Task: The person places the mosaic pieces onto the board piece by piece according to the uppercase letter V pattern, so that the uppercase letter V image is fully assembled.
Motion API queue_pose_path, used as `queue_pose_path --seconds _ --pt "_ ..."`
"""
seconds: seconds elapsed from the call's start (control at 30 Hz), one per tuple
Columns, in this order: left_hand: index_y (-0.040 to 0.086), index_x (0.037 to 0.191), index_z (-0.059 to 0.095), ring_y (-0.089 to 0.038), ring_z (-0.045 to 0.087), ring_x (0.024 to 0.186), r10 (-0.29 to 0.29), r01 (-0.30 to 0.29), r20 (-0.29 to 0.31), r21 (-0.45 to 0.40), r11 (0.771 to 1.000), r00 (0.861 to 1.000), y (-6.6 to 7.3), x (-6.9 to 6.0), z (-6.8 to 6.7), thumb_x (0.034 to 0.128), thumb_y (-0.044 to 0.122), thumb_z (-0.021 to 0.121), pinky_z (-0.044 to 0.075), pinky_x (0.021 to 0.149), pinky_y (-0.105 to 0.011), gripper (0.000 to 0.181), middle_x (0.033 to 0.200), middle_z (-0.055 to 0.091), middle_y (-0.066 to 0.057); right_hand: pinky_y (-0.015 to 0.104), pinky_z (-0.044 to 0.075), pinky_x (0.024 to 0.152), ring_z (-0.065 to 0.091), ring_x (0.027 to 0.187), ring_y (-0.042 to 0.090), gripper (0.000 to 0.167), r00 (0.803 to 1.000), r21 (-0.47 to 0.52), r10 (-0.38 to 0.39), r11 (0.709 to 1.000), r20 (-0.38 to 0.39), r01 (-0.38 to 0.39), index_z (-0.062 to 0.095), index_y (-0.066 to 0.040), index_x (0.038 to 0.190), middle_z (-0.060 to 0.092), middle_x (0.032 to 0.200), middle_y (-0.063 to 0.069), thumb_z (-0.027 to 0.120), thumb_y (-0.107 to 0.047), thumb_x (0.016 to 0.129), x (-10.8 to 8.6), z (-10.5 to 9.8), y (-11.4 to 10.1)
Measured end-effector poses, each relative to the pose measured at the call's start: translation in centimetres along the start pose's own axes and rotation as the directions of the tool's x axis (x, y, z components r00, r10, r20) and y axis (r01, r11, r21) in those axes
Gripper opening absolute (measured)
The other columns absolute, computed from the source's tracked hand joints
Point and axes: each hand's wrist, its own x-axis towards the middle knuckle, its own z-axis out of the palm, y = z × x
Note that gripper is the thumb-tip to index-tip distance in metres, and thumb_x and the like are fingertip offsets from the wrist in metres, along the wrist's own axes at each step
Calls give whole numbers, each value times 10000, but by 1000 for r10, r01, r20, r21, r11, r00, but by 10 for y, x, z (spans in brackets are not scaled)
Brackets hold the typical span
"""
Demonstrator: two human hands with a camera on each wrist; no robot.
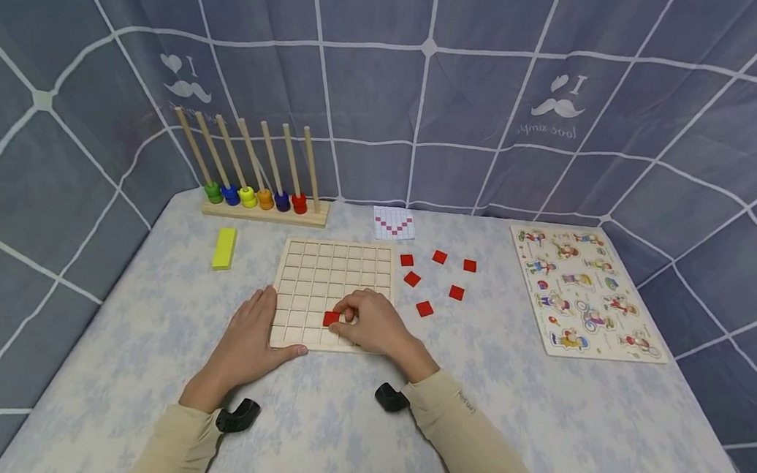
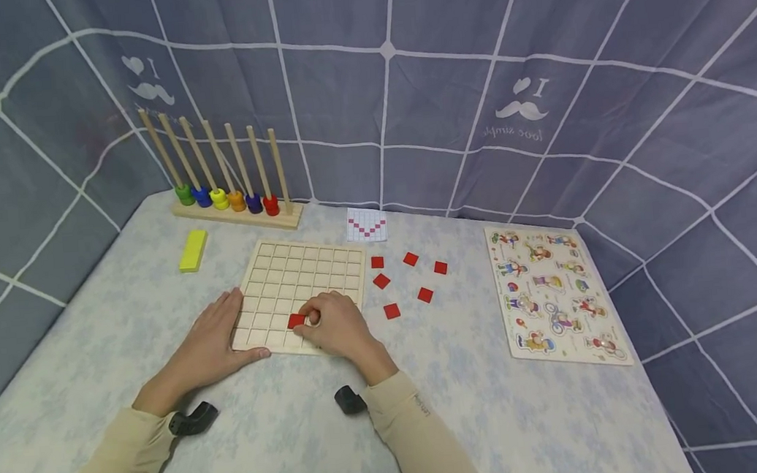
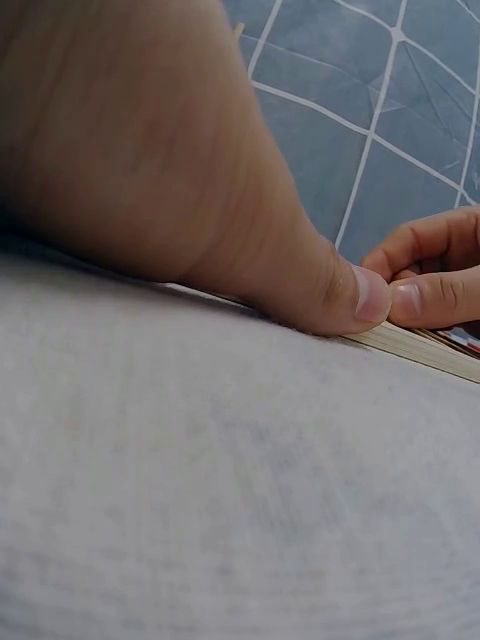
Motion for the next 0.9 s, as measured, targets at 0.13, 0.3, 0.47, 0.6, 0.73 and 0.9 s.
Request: queue_pose_path --seconds 0.13,0.3,0.47,0.6,0.73,0.9 --pt "-64 1614 75 -462 106 1572 -2 2 -6 -1 1000 1000 0 -1 2 810 706 717 133 1250 -644 1285 1690 128 -273 210 463 744 534 785 73 234 999 36 41 999 -8 -41 793 -169 1051 595 711 -131 795 -340 891 -1 0 -4" --pt "-60 1615 70 -459 106 1573 4 -4 -9 5 1000 1000 0 0 2 817 706 710 132 1252 -639 1278 1692 123 -269 198 431 660 521 716 59 217 997 57 72 996 -30 -70 817 -174 1038 613 683 -124 807 -317 876 -2 0 -7" --pt "-71 1611 69 -464 107 1571 3 -3 -4 3 1000 1000 -1 -1 1 821 707 702 132 1247 -647 1277 1688 122 -279 192 442 674 532 730 50 232 997 41 63 997 -50 -61 823 -152 1053 622 691 -125 813 -304 878 -2 3 -10" --pt "-68 1612 59 -462 103 1572 1 -1 -2 0 1000 1000 -3 0 1 825 707 698 130 1247 -647 1276 1690 117 -278 189 452 681 537 724 49 241 997 20 38 999 -61 -37 822 -137 1063 631 698 -113 816 -293 880 -3 4 -10" --pt "-66 1613 58 -457 94 1576 4 -4 0 3 1000 1000 -3 0 1 825 688 713 127 1252 -641 1272 1694 107 -271 179 440 642 520 678 41 287 997 29 0 1000 -79 3 813 -129 1100 638 720 -87 822 -308 876 -3 3 -5" --pt "-81 1607 66 -464 90 1574 11 -11 2 -1 1000 1000 -1 -1 1 825 662 729 121 1251 -645 1266 1691 102 -280 188 421 589 504 632 62 335 989 147 18 989 -144 3 791 -130 1169 633 731 -46 821 -295 879 -8 -14 17"
